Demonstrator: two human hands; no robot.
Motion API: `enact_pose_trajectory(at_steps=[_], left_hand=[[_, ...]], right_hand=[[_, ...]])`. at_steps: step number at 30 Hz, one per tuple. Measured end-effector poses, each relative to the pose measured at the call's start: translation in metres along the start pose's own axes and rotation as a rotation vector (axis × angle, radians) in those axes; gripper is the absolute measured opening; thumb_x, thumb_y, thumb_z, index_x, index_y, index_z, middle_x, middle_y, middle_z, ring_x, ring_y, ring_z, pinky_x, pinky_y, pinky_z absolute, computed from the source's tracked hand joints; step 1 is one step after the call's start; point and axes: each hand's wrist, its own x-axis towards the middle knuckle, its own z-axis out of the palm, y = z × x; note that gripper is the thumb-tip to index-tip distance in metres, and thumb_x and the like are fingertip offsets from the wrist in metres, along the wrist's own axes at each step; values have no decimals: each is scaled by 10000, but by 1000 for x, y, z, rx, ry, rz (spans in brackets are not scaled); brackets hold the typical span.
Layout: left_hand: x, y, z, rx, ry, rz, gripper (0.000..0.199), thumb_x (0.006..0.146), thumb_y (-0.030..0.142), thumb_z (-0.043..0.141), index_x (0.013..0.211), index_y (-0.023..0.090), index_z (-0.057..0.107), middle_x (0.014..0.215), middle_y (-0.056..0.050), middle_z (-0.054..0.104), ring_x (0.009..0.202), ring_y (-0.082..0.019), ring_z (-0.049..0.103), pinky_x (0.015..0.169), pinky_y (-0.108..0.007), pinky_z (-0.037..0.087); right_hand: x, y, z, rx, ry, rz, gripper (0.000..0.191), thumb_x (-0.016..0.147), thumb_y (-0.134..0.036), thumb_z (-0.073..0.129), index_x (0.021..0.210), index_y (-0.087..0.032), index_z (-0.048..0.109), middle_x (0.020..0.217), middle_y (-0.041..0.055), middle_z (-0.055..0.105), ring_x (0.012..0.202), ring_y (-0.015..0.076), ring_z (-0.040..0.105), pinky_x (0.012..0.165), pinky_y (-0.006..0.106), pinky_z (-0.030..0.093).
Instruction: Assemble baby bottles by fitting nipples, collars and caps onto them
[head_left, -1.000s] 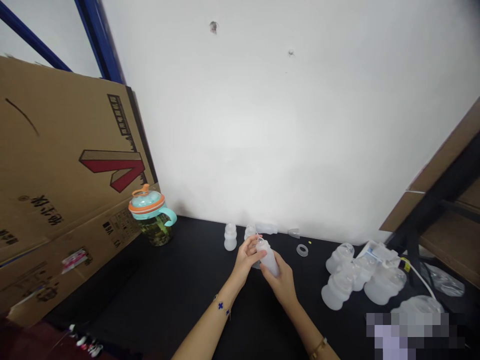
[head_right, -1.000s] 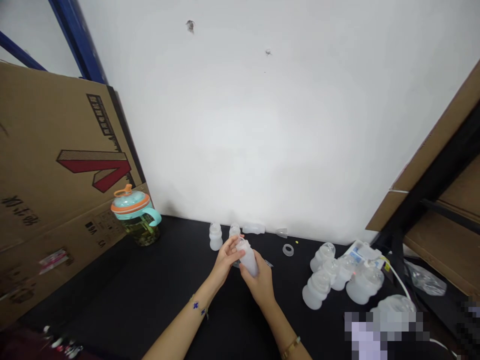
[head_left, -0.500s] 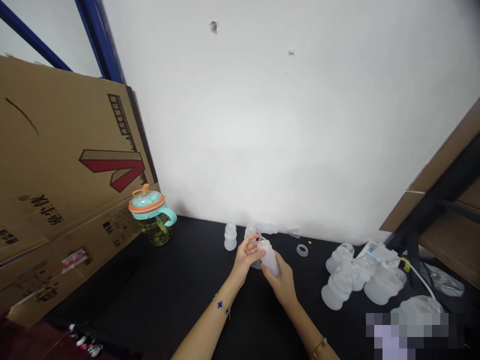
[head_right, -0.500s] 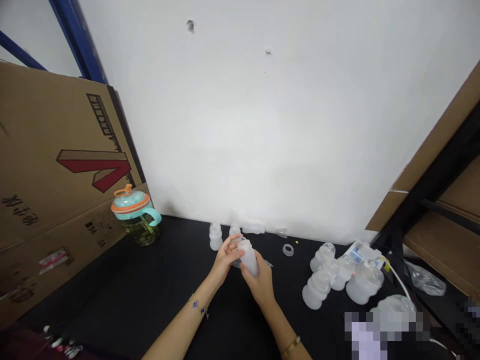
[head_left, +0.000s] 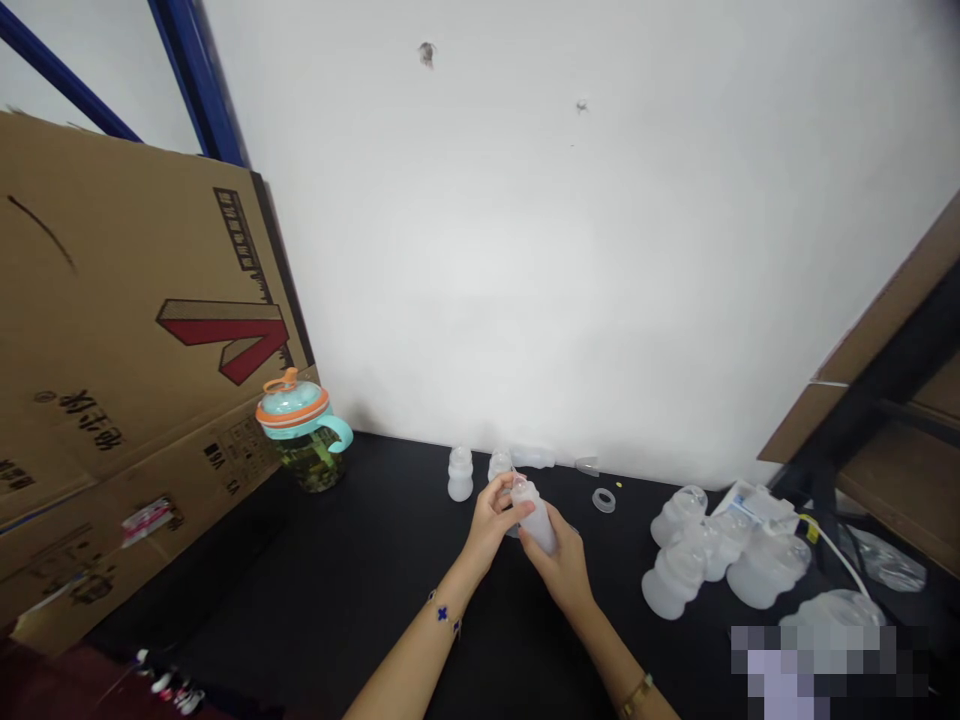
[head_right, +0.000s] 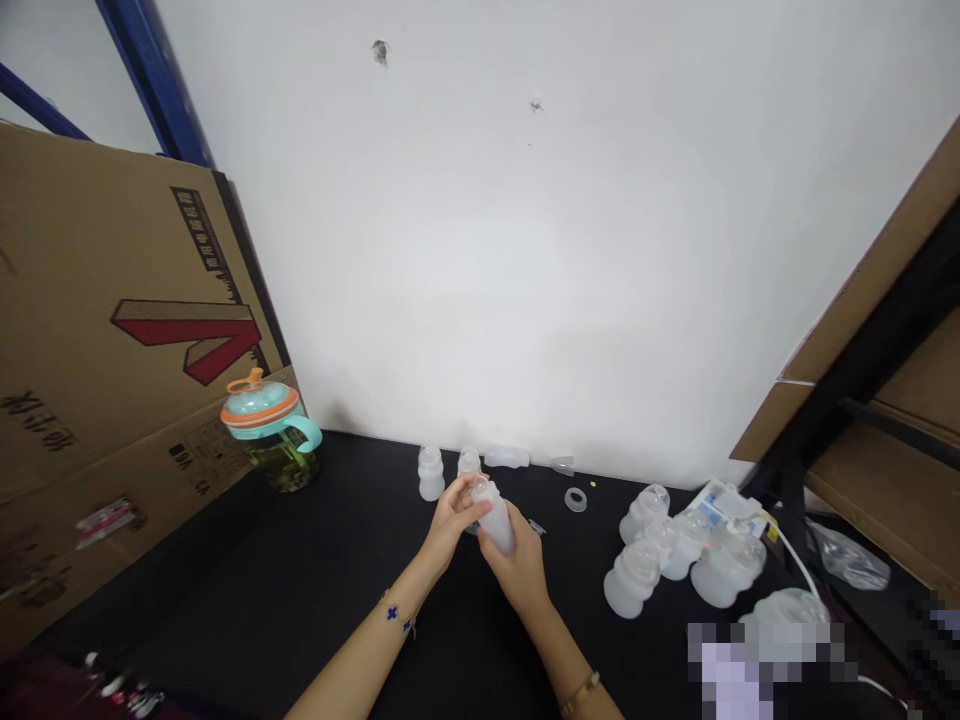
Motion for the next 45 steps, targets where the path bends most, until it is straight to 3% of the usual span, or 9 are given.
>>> enact_pose_trajectory(at_steps=[21, 30, 34, 40, 45], left_hand=[[1, 1, -3, -107, 18, -68, 546, 617, 239, 883, 1088, 194, 612, 857, -19, 685, 787, -178, 681, 704, -253, 511], [2, 0, -5, -173, 11, -76, 568, 590, 178, 882, 1069, 189, 576, 762, 17, 653, 712, -142, 654, 660, -228, 493], [2, 0, -6, -198, 4, -88, 594, 567, 164, 886, 1061, 200, 558, 760, 14, 670, 698, -154, 661, 677, -249, 496], [3, 0, -7, -223, 0, -107, 629, 532, 158, 889, 1052, 207, 538, 735, 10, 676, 679, -176, 664, 675, -275, 497], [3, 0, -8, -221, 14, -118, 649, 515, 171, 889, 1051, 214, 525, 726, 14, 672, 695, -194, 672, 660, -277, 491]], right_hand=[[-1, 1, 0, 38, -5, 20, 389, 846, -367, 622, 1187, -179, 622, 1020, 54, 729, 834, 227, 676, 753, 310, 533], [-1, 5, 1, 88, -56, 26, 349, 853, -424, 627, 1097, -177, 667, 862, 24, 708, 711, 189, 614, 643, 272, 482], [-1, 4, 1, 125, -90, 50, 348, 842, -453, 631, 1010, -154, 690, 782, 20, 675, 675, 180, 578, 611, 268, 457], [1, 3, 0, 230, -156, 94, 444, 799, -507, 659, 1060, -150, 697, 795, 30, 686, 677, 189, 585, 613, 287, 466], [2, 2, 1, 370, -193, 141, 443, 765, -539, 683, 992, -159, 701, 678, 17, 655, 560, 164, 559, 519, 271, 443]])
